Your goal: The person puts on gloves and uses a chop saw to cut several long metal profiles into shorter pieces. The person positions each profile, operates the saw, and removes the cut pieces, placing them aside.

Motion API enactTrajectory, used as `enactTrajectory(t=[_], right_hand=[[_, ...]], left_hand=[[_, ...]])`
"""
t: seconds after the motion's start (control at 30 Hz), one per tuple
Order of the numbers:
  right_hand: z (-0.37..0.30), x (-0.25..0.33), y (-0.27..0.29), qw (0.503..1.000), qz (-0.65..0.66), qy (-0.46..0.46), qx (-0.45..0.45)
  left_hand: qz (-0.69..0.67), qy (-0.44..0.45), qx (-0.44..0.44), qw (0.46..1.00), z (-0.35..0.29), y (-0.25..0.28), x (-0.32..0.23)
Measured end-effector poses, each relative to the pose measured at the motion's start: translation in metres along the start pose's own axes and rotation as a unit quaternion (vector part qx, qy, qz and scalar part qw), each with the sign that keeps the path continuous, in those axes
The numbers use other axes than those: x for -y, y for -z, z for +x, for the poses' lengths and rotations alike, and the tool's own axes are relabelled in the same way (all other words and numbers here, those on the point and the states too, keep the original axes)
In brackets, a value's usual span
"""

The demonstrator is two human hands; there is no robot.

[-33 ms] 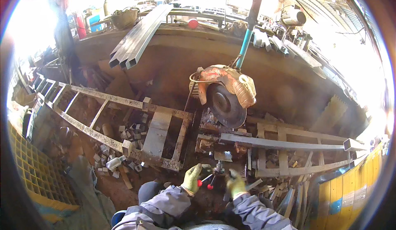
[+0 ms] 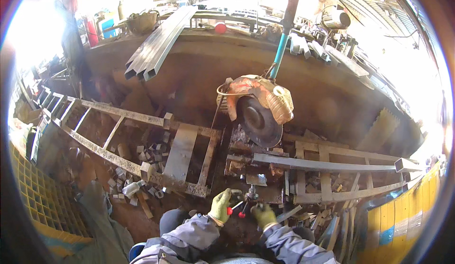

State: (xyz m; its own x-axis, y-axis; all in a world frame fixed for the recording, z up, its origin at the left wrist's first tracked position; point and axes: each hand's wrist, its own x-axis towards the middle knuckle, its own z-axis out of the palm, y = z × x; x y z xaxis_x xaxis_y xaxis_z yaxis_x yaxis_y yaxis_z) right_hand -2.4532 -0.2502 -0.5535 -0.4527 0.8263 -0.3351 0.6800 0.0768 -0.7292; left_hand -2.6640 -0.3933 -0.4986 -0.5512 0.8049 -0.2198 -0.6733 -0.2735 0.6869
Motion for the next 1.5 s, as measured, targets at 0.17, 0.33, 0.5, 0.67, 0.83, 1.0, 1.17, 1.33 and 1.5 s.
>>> enactTrajectory(t=[0.17,0.33,0.5,0.67,0.83,1.0,1.17,1.33,1.5], right_hand=[[-0.004,-0.007,-0.108,0.993,0.041,0.067,0.093],[-0.001,0.018,-0.102,0.960,0.119,0.197,0.161],[-0.002,0.002,-0.091,0.967,0.049,0.164,0.191],[0.008,0.020,-0.042,0.948,0.086,0.020,0.305],[0.026,0.112,0.150,0.920,-0.161,0.318,0.162],[0.099,0.299,0.296,0.915,0.304,0.263,0.033],[0.192,0.506,0.367,0.866,0.373,0.326,-0.071],[0.237,0.621,0.392,0.817,0.365,0.446,-0.019],[0.235,0.677,0.393,0.788,0.360,0.500,0.010]], left_hand=[[0.049,0.026,0.006,0.998,-0.010,-0.004,-0.021],[0.165,-0.004,0.014,0.986,-0.008,-0.043,-0.021],[0.417,-0.087,0.073,0.902,-0.008,-0.086,-0.011],[0.274,0.043,0.173,0.945,-0.005,-0.074,-0.040],[0.185,-0.002,0.117,0.976,0.028,-0.045,-0.079],[-0.011,-0.044,0.019,0.999,0.059,-0.035,-0.101],[-0.011,0.005,0.007,1.000,0.049,-0.038,-0.098],[0.064,0.018,0.067,0.996,0.047,-0.032,-0.094],[0.088,0.096,0.183,0.975,0.068,-0.016,-0.102]])
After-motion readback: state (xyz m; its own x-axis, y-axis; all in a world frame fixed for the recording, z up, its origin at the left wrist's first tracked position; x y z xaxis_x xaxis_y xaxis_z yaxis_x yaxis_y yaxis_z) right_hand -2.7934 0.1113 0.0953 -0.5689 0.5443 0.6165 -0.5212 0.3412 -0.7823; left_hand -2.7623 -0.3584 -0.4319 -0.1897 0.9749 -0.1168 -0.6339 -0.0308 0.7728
